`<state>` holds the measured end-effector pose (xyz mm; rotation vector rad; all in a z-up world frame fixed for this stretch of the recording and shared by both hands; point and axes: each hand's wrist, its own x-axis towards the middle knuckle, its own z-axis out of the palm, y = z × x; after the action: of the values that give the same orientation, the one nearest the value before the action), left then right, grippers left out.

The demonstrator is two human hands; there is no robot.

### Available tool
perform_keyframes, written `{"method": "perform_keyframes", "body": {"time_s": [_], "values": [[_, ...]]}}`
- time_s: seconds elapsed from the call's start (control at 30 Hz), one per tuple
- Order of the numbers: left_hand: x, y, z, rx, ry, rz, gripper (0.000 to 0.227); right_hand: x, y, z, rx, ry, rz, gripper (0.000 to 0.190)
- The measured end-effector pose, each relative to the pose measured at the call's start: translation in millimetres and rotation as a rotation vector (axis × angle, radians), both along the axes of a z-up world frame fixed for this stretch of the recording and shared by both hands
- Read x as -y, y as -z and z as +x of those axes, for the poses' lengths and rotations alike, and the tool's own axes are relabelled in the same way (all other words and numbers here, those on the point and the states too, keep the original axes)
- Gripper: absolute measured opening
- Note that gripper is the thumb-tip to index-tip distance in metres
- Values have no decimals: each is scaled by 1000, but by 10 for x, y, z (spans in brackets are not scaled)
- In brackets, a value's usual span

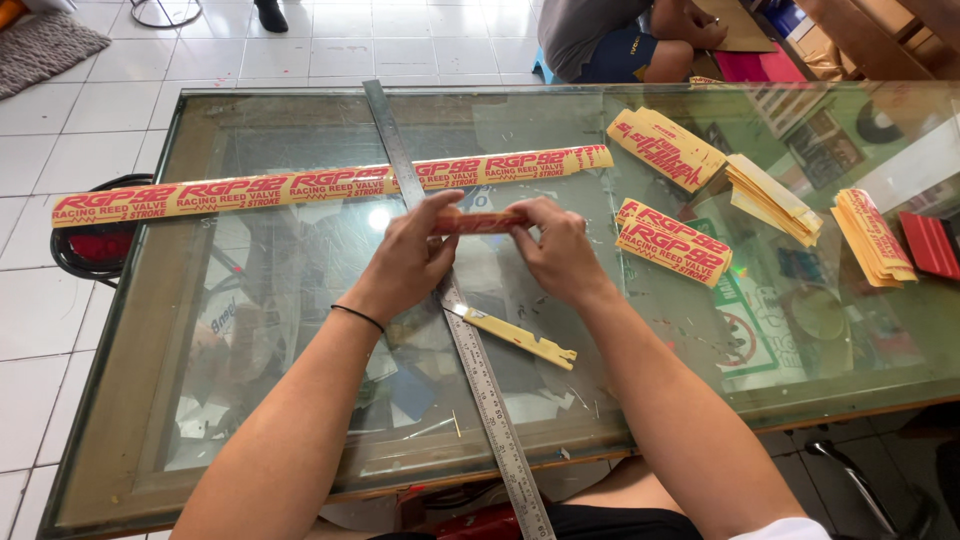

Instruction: The person uses a metal ruler and a utility knife to measure and cut long strips of yellow stickers with red text into smaller rectangular pieces on a glass table. The cut pieces are stacked on the right side of the table.

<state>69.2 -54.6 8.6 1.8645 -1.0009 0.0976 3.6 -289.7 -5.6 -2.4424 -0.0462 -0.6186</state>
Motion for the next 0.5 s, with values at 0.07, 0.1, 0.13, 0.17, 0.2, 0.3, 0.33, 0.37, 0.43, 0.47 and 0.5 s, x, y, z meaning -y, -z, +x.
{"method": "perform_keyframes", "body": {"time_s": [0.07,0.1,0.13,0.17,0.2,0.3,0.33,0.37,0.43,0.47,0.5], "values": [[-16,-78,-5,135,-46,45,57,22,-81,-65,2,19,-8,17],[-22,-119,-4,273,-90,89,57,34,-123,-93,5,40,-18,15],[12,33,63,271,-89,91,57,22,-94,-104,3,40,-17,15],[46,185,130,348,-115,176,58,12,-65,-116,-68,61,-44,13],[87,331,204,425,-141,260,58,6,-43,-123,-139,82,-72,11],[82,245,140,390,-132,216,56,-25,-90,-126,-128,62,-69,10],[63,131,55,388,-132,218,56,-42,-153,-153,-130,61,-67,10],[44,18,-28,199,-106,75,60,-61,-215,-179,-101,14,77,13],[33,-73,-67,12,-83,-71,65,-85,-319,-210,-69,-37,219,16],[33,-38,-42,-82,-83,-123,60,-99,-345,-237,-78,-62,256,21],[33,-3,-16,-176,-83,-176,54,-112,-372,-263,-87,-88,293,26]]}}
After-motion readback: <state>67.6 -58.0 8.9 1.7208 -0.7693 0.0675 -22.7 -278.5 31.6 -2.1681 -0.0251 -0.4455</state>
